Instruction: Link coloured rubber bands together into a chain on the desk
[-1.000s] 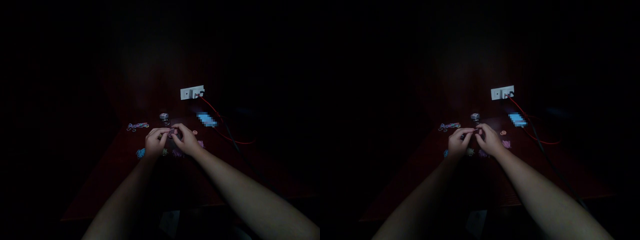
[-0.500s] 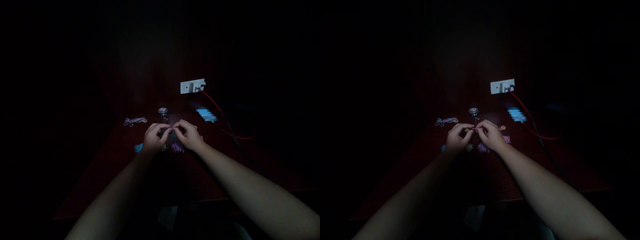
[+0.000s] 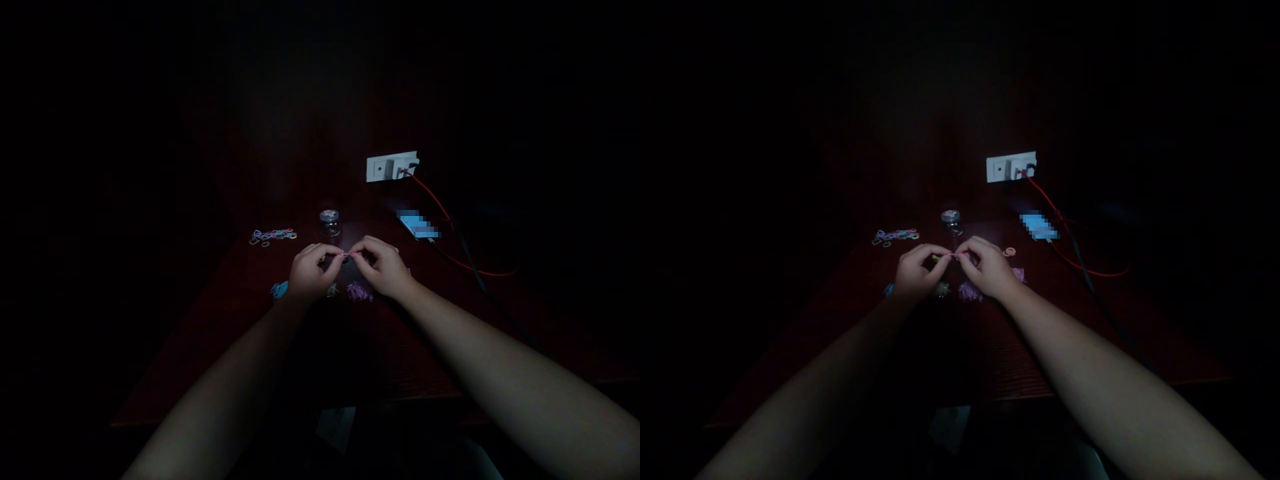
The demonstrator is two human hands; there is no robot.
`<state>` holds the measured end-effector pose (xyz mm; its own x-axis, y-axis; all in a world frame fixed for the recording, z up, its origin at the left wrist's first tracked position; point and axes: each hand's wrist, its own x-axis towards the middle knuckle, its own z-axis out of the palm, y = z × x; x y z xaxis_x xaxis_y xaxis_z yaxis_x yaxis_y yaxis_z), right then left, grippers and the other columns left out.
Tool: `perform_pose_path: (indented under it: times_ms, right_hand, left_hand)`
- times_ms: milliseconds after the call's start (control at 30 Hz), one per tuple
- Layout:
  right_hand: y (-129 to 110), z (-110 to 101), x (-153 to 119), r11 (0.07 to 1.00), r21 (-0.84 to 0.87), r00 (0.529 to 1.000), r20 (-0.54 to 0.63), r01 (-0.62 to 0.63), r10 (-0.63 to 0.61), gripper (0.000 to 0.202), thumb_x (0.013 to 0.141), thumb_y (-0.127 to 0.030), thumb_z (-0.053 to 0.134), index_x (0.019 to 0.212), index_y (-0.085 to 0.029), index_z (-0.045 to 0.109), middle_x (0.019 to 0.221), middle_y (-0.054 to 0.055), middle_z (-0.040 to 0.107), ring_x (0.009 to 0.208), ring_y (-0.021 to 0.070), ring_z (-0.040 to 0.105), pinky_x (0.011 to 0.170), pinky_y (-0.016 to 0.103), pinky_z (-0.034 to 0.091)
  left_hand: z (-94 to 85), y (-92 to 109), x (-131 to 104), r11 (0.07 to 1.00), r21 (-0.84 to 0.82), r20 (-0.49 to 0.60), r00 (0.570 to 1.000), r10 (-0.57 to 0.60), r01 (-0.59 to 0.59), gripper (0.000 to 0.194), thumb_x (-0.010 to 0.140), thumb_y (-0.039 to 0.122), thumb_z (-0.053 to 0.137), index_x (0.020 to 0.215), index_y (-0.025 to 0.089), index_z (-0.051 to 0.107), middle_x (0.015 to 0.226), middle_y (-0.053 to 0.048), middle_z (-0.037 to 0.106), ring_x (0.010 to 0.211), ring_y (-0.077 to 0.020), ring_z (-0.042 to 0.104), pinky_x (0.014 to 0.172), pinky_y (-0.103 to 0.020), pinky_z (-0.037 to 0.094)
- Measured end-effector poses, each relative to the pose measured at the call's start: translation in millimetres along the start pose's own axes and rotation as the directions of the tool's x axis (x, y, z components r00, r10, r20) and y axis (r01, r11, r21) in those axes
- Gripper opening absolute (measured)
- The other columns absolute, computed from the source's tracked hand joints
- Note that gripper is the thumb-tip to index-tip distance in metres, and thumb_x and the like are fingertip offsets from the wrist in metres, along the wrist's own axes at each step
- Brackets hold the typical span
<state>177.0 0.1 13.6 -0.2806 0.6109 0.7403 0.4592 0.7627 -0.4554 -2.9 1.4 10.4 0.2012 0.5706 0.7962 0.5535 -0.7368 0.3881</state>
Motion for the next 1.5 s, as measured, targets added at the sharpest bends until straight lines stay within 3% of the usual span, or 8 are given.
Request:
perform_pose_path:
  times_ms: [433, 1500]
  right_hand:
    - [0.8, -1.7, 0.3, 1.000, 0.018, 1.000, 0.015, -0.022, 0.022, 0.010, 0.086, -0.020, 0.054, 0.081, -0.017, 0.062, 0.075, 0.003, 0.058, 0.067, 0.0148, 0.053, 0.060, 0.027, 0.039]
    - [2.2, -2.8, 1.5, 1.000, 0.025, 0.992, 0.124, -0.015, 0.011, 0.013, 0.089, -0.022, 0.052, 0.079, -0.017, 0.060, 0.076, 0.004, 0.060, 0.071, 0.0160, 0.055, 0.066, 0.028, 0.041]
  left_hand:
    - [0.5, -0.5, -1.2, 0.999, 0.008, 0.013, 0.999, -0.040, 0.040, 0.004, 0.078, 0.019, 0.062, 0.074, 0.019, 0.064, 0.076, -0.001, 0.068, 0.071, -0.0143, 0.061, 0.068, -0.027, 0.047]
    - [1.0, 0.6, -0.3, 0.998, -0.007, 0.031, 0.998, -0.063, 0.063, 0.005, 0.076, 0.016, 0.063, 0.072, 0.019, 0.063, 0.075, 0.000, 0.068, 0.075, -0.0150, 0.061, 0.072, -0.028, 0.048]
